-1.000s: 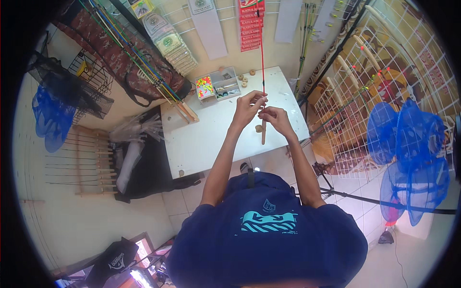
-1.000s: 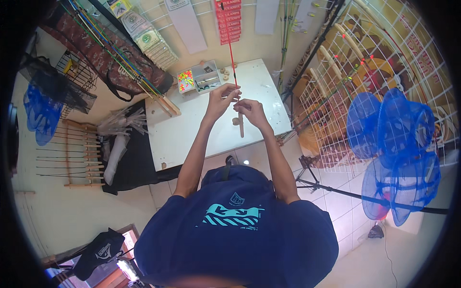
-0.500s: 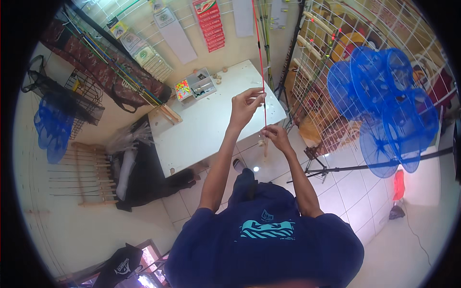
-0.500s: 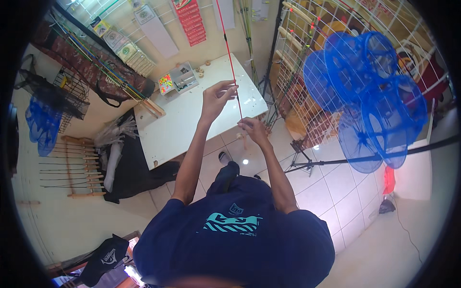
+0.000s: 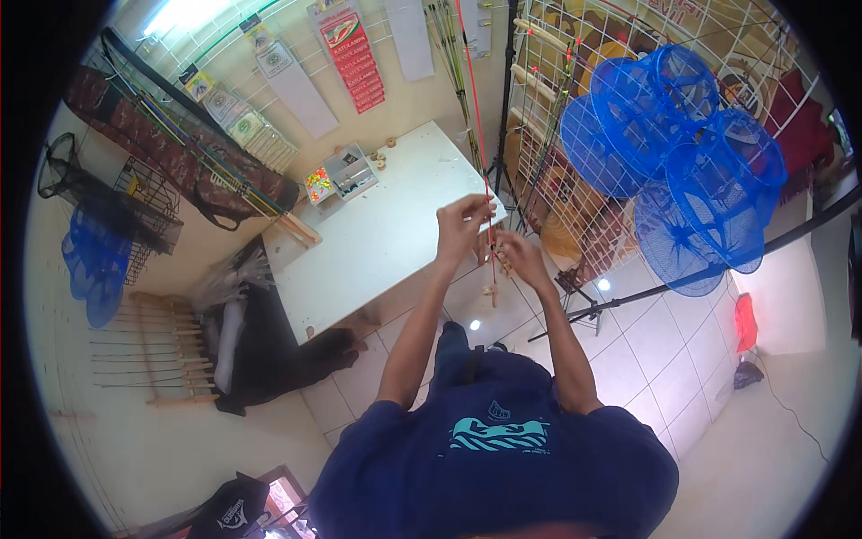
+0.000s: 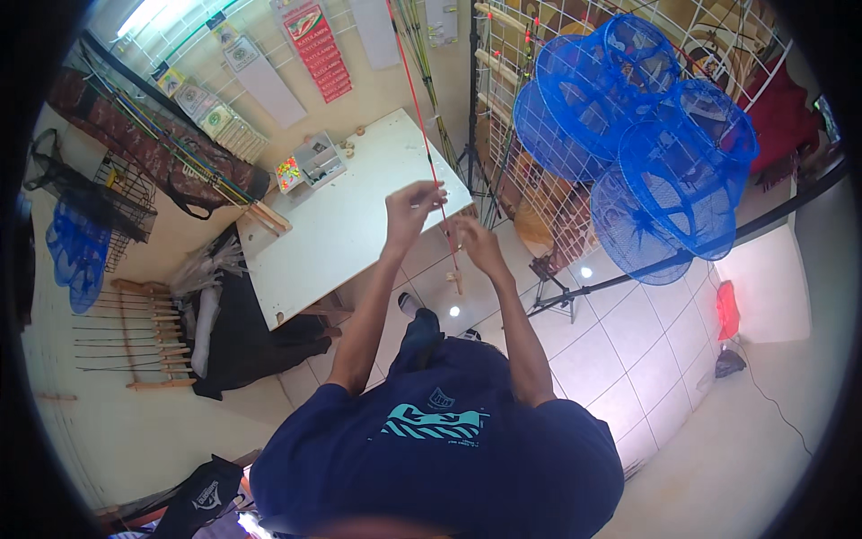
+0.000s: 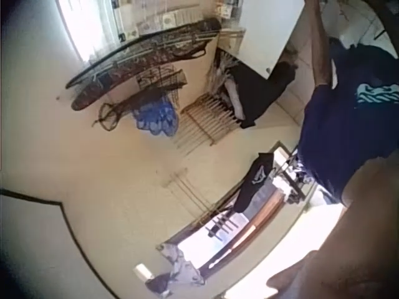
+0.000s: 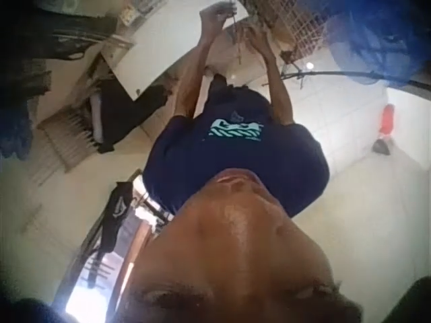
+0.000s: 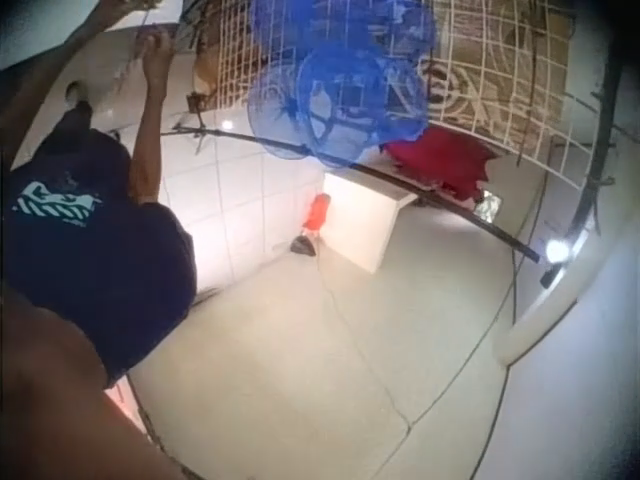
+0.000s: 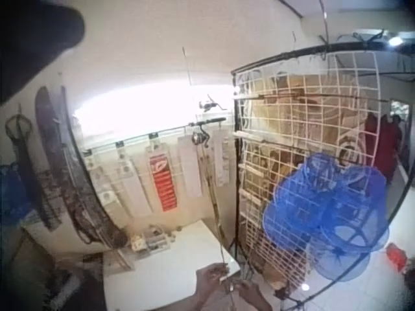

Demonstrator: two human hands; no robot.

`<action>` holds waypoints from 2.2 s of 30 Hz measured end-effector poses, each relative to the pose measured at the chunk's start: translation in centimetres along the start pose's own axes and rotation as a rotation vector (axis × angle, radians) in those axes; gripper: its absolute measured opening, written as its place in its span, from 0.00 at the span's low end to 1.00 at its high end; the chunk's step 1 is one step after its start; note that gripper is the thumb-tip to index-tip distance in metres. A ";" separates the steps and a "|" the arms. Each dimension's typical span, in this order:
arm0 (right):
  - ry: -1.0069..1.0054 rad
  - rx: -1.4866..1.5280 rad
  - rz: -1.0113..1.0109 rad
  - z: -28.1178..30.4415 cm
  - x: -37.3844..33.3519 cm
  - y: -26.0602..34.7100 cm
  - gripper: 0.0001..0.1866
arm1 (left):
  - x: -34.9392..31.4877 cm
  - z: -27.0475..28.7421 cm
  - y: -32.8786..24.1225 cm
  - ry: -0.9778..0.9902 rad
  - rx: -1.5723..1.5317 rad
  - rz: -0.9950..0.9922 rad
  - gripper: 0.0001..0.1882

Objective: Assemble fishing rod components by attaching a specialized weight or bobber.

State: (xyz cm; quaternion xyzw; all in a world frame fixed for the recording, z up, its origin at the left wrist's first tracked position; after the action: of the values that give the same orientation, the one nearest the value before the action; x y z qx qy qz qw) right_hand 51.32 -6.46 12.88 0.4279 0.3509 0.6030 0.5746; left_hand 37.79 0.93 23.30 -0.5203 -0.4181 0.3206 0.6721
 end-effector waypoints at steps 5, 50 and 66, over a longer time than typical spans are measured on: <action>-0.145 0.248 0.117 5.8 3.4 10.3 0.16 | -2.7 -2.9 3.5 0.006 0.140 0.037 0.09; -0.315 0.074 -0.255 1.8 5.8 -9.3 0.08 | 18.5 -1.8 -3.2 0.283 -0.274 -0.148 0.10; -0.589 -0.052 -0.183 7.3 8.9 -1.0 0.12 | 18.6 -8.7 -1.1 0.552 -0.106 -0.180 0.08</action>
State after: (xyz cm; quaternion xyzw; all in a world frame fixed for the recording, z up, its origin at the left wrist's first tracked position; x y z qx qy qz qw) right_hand 58.64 1.97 15.83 0.5362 0.1906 0.4076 0.7142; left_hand 53.82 12.97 27.67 -0.5831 -0.2803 0.0838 0.7579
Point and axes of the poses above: each hand's wrist, its own x-axis towards the middle knuckle, its own z-axis out of the back of the hand, y = z × x, the point moved 9 cm from there along x, towards the middle knuckle, and after that the axes turned 6 degrees about y, right-handed, at the moved point
